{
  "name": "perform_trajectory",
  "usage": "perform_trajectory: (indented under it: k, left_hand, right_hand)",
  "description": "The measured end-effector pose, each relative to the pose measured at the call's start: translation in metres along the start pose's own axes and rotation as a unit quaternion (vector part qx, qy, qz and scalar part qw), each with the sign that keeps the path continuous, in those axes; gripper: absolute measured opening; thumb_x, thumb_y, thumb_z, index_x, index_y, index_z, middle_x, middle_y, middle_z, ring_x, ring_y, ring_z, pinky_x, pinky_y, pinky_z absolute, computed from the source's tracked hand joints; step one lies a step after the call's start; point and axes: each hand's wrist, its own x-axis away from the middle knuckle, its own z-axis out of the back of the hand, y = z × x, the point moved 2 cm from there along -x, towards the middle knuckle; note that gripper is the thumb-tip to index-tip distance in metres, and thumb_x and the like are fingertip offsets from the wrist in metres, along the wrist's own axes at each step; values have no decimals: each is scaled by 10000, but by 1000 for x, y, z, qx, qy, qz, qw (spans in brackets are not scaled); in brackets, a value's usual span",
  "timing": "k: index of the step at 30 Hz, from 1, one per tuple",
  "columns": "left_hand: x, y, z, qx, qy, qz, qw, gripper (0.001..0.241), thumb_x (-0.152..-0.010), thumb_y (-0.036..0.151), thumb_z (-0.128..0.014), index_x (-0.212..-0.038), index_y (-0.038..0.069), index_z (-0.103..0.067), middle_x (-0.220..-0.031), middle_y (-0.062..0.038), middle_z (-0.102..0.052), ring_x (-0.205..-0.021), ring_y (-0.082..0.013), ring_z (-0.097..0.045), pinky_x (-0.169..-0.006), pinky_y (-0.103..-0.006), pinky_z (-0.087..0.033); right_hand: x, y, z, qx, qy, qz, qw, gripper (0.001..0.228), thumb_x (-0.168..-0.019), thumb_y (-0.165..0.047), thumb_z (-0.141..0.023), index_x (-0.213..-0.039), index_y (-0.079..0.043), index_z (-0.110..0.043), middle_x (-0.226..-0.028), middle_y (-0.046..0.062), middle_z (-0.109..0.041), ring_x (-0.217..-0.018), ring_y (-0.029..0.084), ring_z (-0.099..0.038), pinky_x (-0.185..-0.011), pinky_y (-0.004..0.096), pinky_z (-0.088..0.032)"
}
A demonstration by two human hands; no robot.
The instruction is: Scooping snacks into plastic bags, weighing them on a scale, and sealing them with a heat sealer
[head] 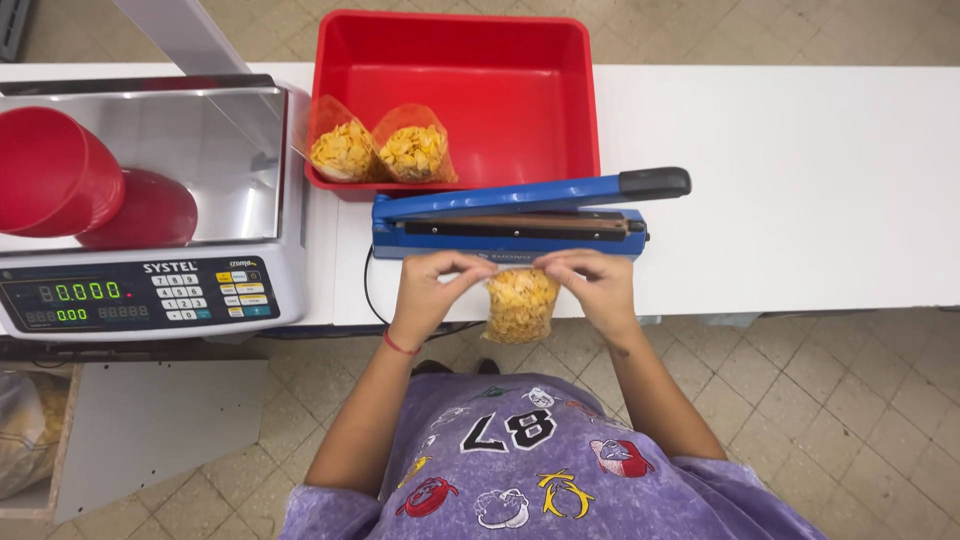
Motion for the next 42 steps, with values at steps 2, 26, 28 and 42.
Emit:
perform_trajectory:
  k: [2, 26, 28, 42]
  left_hand:
    - [-5, -10, 1, -19, 8, 3, 1000, 50, -784, 66, -799, -778, 68, -749, -787, -66, -767, -790, -195, -746, -787, -326, -573]
    - [16, -67, -17, 182, -60, 4, 982, 454, -832, 271, -716, -1098, 96, -393, -1252, -185, -619, -1140, -313, -602, -953, -392, -473]
    - [28, -70, -24, 290, -97, 20, 952, 861, -683, 433, -864, -1270, 110, -324, -1429, -212, -506, -1313, -367, -482, -1065, -436, -396]
    - [30, -78, -57, 261, -9, 305, 916, 815, -724, 255, -880, -1387, 50, -452, -1269, -153, -589, -1182, -285, -585, -955, -415, -518]
  right_hand:
    - [-2, 13, -2, -21, 17, -29, 999, 58, -821, -90, -780, -816, -38, -755, -833, 105, -762, -765, 157, -702, -710, 280, -534]
    - [-26, 10, 8, 122, -150, 164, 967, 201, -835, -132, -762, -695, -99, -621, -849, 55, -757, -795, 262, -701, -737, 369, -533]
    - [-19, -2, 1, 105, -170, 163, 966, 195, -838, -117, -748, -698, -96, -614, -858, 50, -765, -782, 265, -717, -692, 372, -544]
    - [-60, 17, 15, 247, -142, -19, 958, 219, -868, -251, -766, -822, -70, -653, -761, 125, -710, -726, 320, -687, -689, 389, -517]
